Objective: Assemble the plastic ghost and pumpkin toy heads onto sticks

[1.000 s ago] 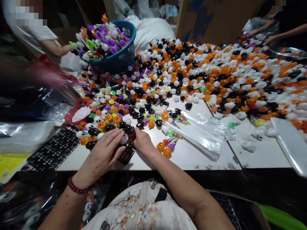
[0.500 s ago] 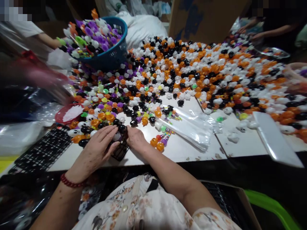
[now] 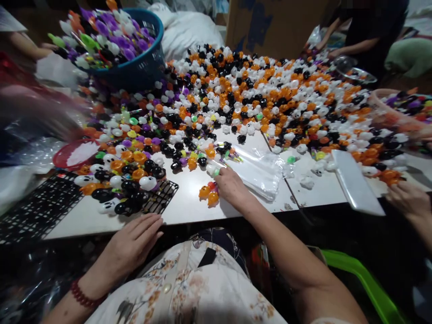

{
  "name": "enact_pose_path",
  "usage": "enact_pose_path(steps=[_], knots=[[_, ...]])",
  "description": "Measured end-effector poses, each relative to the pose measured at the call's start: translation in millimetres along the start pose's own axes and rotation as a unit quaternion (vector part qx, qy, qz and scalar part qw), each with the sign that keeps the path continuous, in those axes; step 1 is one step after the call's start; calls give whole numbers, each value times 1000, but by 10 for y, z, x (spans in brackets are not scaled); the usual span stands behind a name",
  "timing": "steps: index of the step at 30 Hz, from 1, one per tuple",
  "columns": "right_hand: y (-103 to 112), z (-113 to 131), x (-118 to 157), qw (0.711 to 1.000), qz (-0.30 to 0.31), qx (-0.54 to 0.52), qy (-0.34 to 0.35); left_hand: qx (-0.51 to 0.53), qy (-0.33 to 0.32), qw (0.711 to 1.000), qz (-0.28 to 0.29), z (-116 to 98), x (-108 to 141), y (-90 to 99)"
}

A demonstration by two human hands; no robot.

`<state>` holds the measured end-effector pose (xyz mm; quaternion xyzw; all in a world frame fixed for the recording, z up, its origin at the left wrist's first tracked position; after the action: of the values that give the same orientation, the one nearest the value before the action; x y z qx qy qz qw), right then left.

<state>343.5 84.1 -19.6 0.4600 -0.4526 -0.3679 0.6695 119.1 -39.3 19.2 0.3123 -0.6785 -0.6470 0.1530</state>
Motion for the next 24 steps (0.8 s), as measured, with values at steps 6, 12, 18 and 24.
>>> enact_pose_path(steps=[6, 12, 18, 24], knots=[[-99, 49, -208, 999, 39, 18, 0, -21, 122, 992, -11, 299, 287, -440], [-7, 549, -75, 982, -61, -172, 58, 6, 157, 985, -66, 411, 255, -525], [-667, 1258, -254, 837, -40, -531, 125, 58, 202, 971, -114, 572, 222, -616], [-709, 1500, -327, 861, -48, -480, 158, 73, 225, 961, -146, 617, 286, -594]])
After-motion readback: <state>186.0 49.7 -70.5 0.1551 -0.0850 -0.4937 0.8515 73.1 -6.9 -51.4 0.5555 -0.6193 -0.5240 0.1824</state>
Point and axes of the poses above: each hand's wrist, its own x-axis away from the middle knuckle, its own y-axis out of the back of the hand, z = x × y, the point moved 10 cm from there along -x, towards the middle knuckle, and after that the axes turned 14 degrees about z, right-handed, at the moved point
